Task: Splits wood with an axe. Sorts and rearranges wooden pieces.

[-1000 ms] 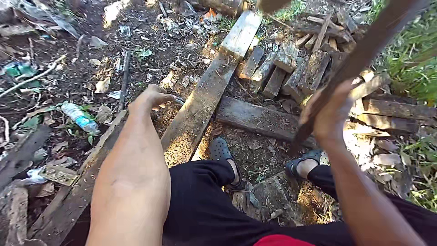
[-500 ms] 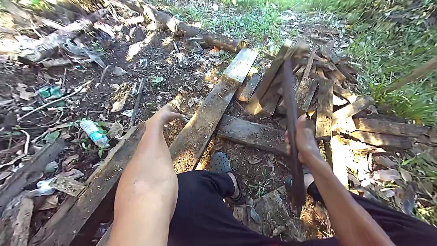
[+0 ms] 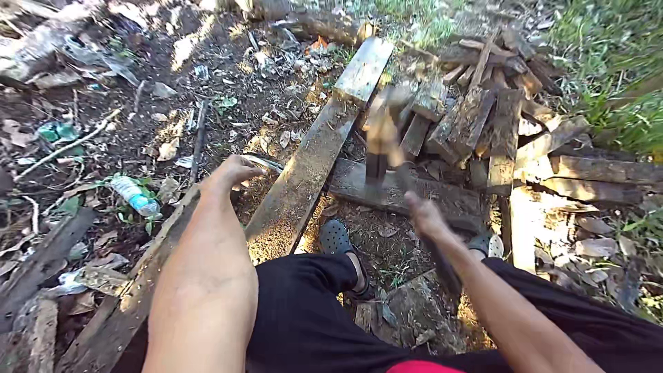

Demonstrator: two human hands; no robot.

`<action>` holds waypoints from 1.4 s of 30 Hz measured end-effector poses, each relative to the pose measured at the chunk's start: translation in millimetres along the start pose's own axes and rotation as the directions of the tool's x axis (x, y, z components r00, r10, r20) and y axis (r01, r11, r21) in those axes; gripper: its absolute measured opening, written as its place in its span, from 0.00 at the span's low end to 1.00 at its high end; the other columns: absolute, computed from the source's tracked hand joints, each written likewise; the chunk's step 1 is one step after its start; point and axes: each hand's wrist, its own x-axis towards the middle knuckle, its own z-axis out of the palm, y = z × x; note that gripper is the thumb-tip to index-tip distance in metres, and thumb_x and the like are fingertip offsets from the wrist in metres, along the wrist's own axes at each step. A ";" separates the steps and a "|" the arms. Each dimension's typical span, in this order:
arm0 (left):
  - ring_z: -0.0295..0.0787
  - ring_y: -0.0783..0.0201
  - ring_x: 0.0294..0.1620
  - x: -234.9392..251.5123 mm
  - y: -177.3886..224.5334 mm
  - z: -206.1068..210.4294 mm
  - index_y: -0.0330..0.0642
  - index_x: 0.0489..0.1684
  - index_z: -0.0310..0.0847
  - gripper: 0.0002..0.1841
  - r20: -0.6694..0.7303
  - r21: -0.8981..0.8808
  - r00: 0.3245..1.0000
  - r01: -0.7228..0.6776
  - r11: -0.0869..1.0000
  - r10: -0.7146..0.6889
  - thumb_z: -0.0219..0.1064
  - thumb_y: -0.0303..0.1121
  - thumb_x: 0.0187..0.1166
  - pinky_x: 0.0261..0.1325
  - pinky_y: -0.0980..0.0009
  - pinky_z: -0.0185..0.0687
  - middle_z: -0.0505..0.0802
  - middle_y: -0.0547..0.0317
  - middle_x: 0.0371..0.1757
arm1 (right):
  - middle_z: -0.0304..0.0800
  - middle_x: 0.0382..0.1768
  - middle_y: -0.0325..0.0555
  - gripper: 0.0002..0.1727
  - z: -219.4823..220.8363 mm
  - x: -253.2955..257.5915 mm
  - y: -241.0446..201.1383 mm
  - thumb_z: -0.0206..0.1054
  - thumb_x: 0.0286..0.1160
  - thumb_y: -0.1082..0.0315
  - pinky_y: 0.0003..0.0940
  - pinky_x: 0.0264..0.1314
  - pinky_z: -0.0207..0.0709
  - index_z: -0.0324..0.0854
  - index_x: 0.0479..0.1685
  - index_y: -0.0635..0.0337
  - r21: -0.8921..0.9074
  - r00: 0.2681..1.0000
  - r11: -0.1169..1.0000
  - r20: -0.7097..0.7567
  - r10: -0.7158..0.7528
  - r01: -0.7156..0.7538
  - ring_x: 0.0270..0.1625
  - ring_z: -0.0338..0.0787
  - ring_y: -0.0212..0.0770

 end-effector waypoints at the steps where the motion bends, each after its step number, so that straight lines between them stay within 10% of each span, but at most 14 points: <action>1: 0.89 0.33 0.58 -2.6 4.9 2.0 0.32 0.61 0.85 0.24 0.000 -0.002 1.000 -0.008 1.000 0.008 0.76 0.43 0.78 0.62 0.31 0.81 0.90 0.29 0.58 | 0.80 0.22 0.50 0.49 14.4 14.3 23.9 0.41 0.76 0.19 0.54 0.29 0.83 0.81 0.41 0.62 -0.062 0.998 0.996 0.029 0.061 -0.060 0.20 0.83 0.49; 10: 0.88 0.33 0.59 13.4 7.5 2.1 0.34 0.69 0.83 0.30 0.006 -0.017 0.999 -0.049 0.999 0.049 0.79 0.47 0.74 0.61 0.31 0.81 0.89 0.29 0.62 | 0.78 0.17 0.43 0.48 -12.5 -22.7 -47.8 0.36 0.78 0.20 0.36 0.14 0.78 0.78 0.37 0.59 0.325 0.980 0.925 0.040 0.194 -0.197 0.12 0.78 0.39; 21: 0.88 0.38 0.59 1.6 9.8 5.0 0.36 0.67 0.84 0.23 0.042 -0.087 0.999 -0.007 0.996 0.011 0.74 0.43 0.80 0.63 0.36 0.81 0.90 0.34 0.61 | 0.74 0.10 0.33 0.42 -82.9 -40.1 -161.9 0.39 0.79 0.22 0.37 0.09 0.78 0.75 0.27 0.52 0.236 0.840 0.826 -0.335 -0.426 0.512 0.08 0.76 0.35; 25: 0.88 0.34 0.61 -1.6 -1.0 3.1 0.33 0.68 0.82 0.26 0.024 -0.042 0.999 0.021 0.999 -0.020 0.75 0.44 0.79 0.65 0.33 0.80 0.88 0.30 0.63 | 0.76 0.18 0.50 0.49 -6.9 -21.3 -32.9 0.36 0.76 0.18 0.51 0.19 0.79 0.78 0.45 0.60 0.062 0.982 0.986 -0.117 -0.148 0.156 0.15 0.78 0.48; 29: 0.89 0.36 0.55 -5.0 4.6 5.0 0.33 0.65 0.84 0.24 0.007 -0.031 1.000 -0.019 0.999 0.019 0.75 0.43 0.79 0.59 0.35 0.82 0.90 0.31 0.59 | 0.89 0.47 0.67 0.57 42.2 8.4 76.0 0.37 0.73 0.16 0.68 0.57 0.81 0.84 0.55 0.67 -0.263 0.979 0.950 0.066 0.190 -0.167 0.51 0.91 0.65; 35: 0.90 0.40 0.57 -14.5 16.2 1.9 0.38 0.67 0.85 0.22 0.033 -0.072 0.999 -0.032 0.997 0.034 0.73 0.43 0.81 0.61 0.37 0.82 0.91 0.36 0.60 | 0.87 0.32 0.57 0.51 39.1 -18.7 81.7 0.40 0.76 0.19 0.62 0.46 0.83 0.86 0.38 0.62 -0.213 0.988 0.968 0.046 0.147 -0.134 0.37 0.90 0.57; 38: 0.90 0.42 0.55 -9.3 19.7 1.7 0.37 0.67 0.84 0.23 0.030 -0.054 0.999 -0.023 0.998 0.025 0.74 0.43 0.80 0.59 0.40 0.84 0.91 0.36 0.59 | 0.79 0.18 0.46 0.47 37.4 -25.8 86.9 0.43 0.75 0.19 0.46 0.25 0.80 0.82 0.31 0.59 0.029 0.971 0.976 0.115 0.210 -0.214 0.18 0.82 0.44; 42: 0.90 0.41 0.58 -10.3 30.0 1.2 0.36 0.74 0.78 0.28 0.025 -0.051 1.000 -0.013 0.999 0.015 0.75 0.43 0.79 0.61 0.41 0.84 0.88 0.35 0.65 | 0.71 0.15 0.40 0.44 41.7 -38.6 97.8 0.41 0.75 0.18 0.36 0.13 0.76 0.72 0.36 0.54 0.430 0.841 0.728 0.361 0.403 -0.533 0.11 0.74 0.38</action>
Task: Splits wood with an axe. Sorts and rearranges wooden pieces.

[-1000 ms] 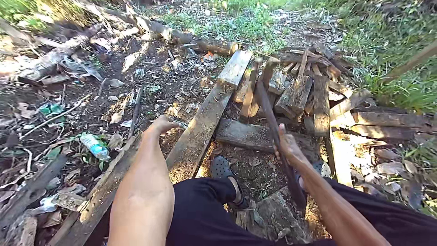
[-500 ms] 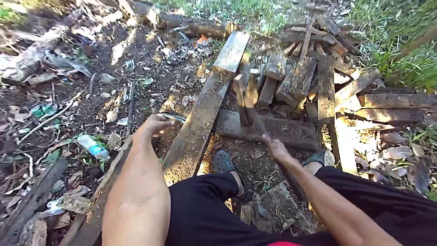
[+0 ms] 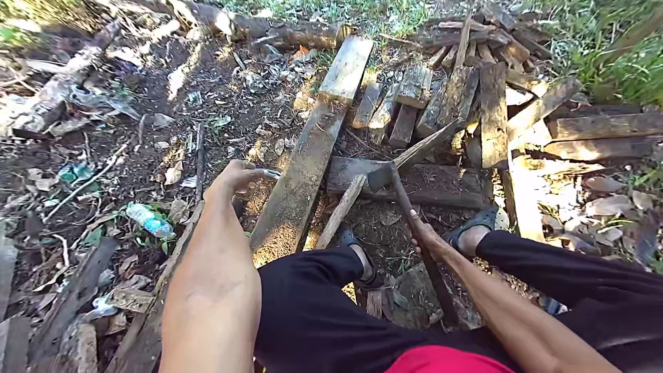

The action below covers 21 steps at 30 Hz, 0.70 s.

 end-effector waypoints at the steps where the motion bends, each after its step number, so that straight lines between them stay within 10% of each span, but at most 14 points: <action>1: 0.89 0.41 0.59 -2.7 2.1 0.6 0.36 0.75 0.78 0.29 -0.001 -0.009 1.000 0.009 1.000 -0.009 0.75 0.43 0.79 0.62 0.41 0.83 0.88 0.34 0.66 | 0.70 0.14 0.39 0.44 -1.5 0.5 3.4 0.39 0.74 0.17 0.36 0.13 0.75 0.71 0.34 0.53 0.058 0.998 0.997 0.026 0.048 -0.050 0.11 0.73 0.38; 11: 0.90 0.44 0.56 -3.3 -13.3 -2.6 0.39 0.69 0.83 0.24 -0.018 0.012 0.999 0.042 0.999 -0.042 0.75 0.43 0.79 0.60 0.42 0.85 0.90 0.39 0.63 | 0.64 0.10 0.37 0.48 -43.7 19.8 41.2 0.35 0.61 0.09 0.32 0.11 0.71 0.66 0.18 0.49 0.161 0.939 0.941 0.227 0.259 -0.299 0.08 0.69 0.35; 21: 0.90 0.47 0.57 -5.7 -3.0 -3.0 0.37 0.70 0.79 0.27 -0.030 -0.012 0.998 0.052 0.999 -0.052 0.75 0.44 0.78 0.61 0.46 0.85 0.88 0.39 0.64 | 0.83 0.24 0.48 0.49 -41.1 17.7 48.1 0.41 0.75 0.18 0.48 0.27 0.88 0.78 0.44 0.61 -0.043 0.980 0.990 -0.153 0.123 -0.131 0.21 0.86 0.46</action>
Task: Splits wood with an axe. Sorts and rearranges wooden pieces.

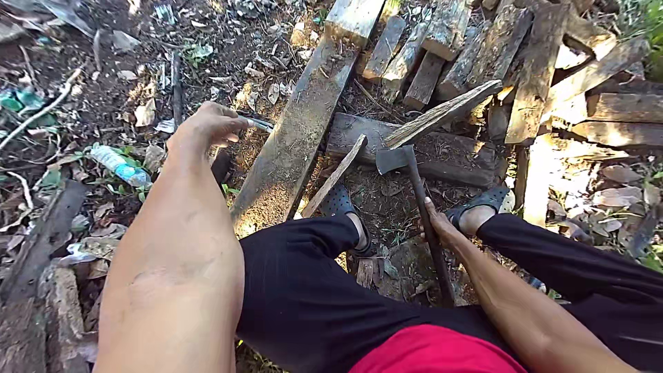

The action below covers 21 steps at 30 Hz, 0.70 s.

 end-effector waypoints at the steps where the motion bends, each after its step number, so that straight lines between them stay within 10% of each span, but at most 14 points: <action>1: 0.90 0.48 0.57 2.1 1.1 -0.1 0.39 0.71 0.79 0.27 -0.003 0.008 1.000 0.003 1.000 -0.003 0.75 0.45 0.78 0.61 0.46 0.85 0.88 0.40 0.64 | 0.85 0.26 0.50 0.49 0.3 -1.0 -1.0 0.40 0.77 0.20 0.48 0.30 0.89 0.80 0.44 0.63 -0.121 0.997 0.991 -0.053 -0.059 0.052 0.23 0.88 0.46; 5: 0.90 0.46 0.56 6.0 2.2 0.4 0.38 0.69 0.80 0.27 -0.003 0.037 1.000 0.006 0.999 -0.006 0.75 0.46 0.78 0.60 0.45 0.86 0.89 0.38 0.64 | 0.90 0.52 0.68 0.49 -1.8 -20.3 -23.3 0.45 0.78 0.23 0.73 0.64 0.74 0.89 0.51 0.64 -0.759 0.925 0.639 -0.142 -0.353 0.128 0.61 0.88 0.68; 10: 0.91 0.46 0.57 8.8 -5.7 -1.8 0.41 0.68 0.83 0.25 0.001 0.034 1.000 0.025 0.999 -0.025 0.76 0.46 0.77 0.60 0.45 0.86 0.89 0.40 0.64 | 0.77 0.70 0.67 0.44 34.6 -22.6 -70.9 0.54 0.76 0.24 0.75 0.59 0.76 0.80 0.67 0.57 -0.783 0.738 0.517 -0.113 -0.665 0.347 0.67 0.82 0.70; 14: 0.91 0.46 0.60 7.0 -6.9 -0.4 0.43 0.69 0.83 0.24 0.007 0.057 1.000 0.018 0.998 -0.018 0.75 0.45 0.78 0.61 0.43 0.86 0.90 0.42 0.66 | 0.60 0.84 0.73 0.54 82.0 0.0 -125.2 0.76 0.62 0.32 0.73 0.76 0.67 0.68 0.82 0.65 -0.812 0.575 0.424 -0.138 -0.807 0.401 0.82 0.67 0.75; 21: 0.90 0.47 0.60 12.3 -11.3 1.9 0.45 0.67 0.85 0.23 0.018 0.037 1.000 0.018 0.999 -0.018 0.75 0.46 0.78 0.60 0.44 0.86 0.90 0.44 0.64 | 0.31 0.94 0.69 0.75 124.1 53.3 -142.6 0.82 0.43 0.27 0.85 0.82 0.42 0.49 0.94 0.62 -0.894 0.646 0.407 -0.200 -0.736 0.187 0.93 0.41 0.75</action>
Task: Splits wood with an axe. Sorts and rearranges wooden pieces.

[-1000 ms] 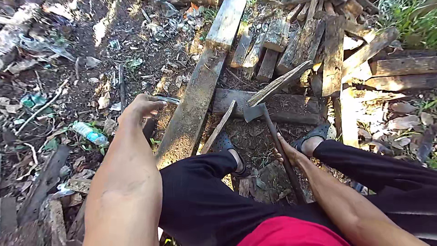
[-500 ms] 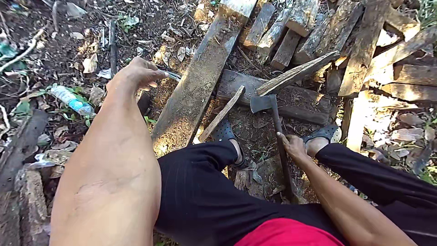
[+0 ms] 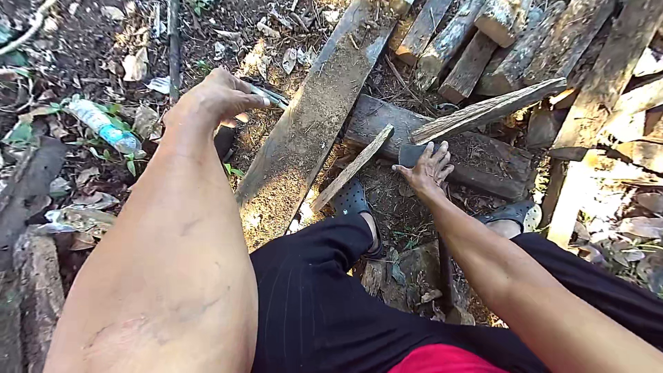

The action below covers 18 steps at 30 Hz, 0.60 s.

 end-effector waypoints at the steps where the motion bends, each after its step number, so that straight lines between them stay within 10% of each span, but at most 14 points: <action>1: 0.90 0.46 0.60 1.0 -2.6 -0.9 0.44 0.67 0.84 0.23 0.002 0.008 1.000 0.002 1.000 -0.002 0.74 0.47 0.78 0.61 0.42 0.86 0.90 0.43 0.65 | 0.32 0.94 0.68 0.75 1.4 2.1 -2.1 0.82 0.43 0.27 0.85 0.82 0.42 0.50 0.93 0.63 -0.021 1.000 1.000 0.008 0.009 -0.009 0.93 0.42 0.75; 18: 0.90 0.49 0.57 8.2 -20.2 -4.3 0.43 0.65 0.84 0.25 -0.027 -0.007 0.997 0.074 0.997 -0.074 0.76 0.48 0.77 0.59 0.46 0.86 0.89 0.45 0.64 | 0.38 0.94 0.66 0.68 -6.6 7.8 4.7 0.81 0.49 0.29 0.80 0.82 0.50 0.56 0.92 0.58 0.064 0.989 0.998 0.145 0.015 -0.024 0.91 0.47 0.75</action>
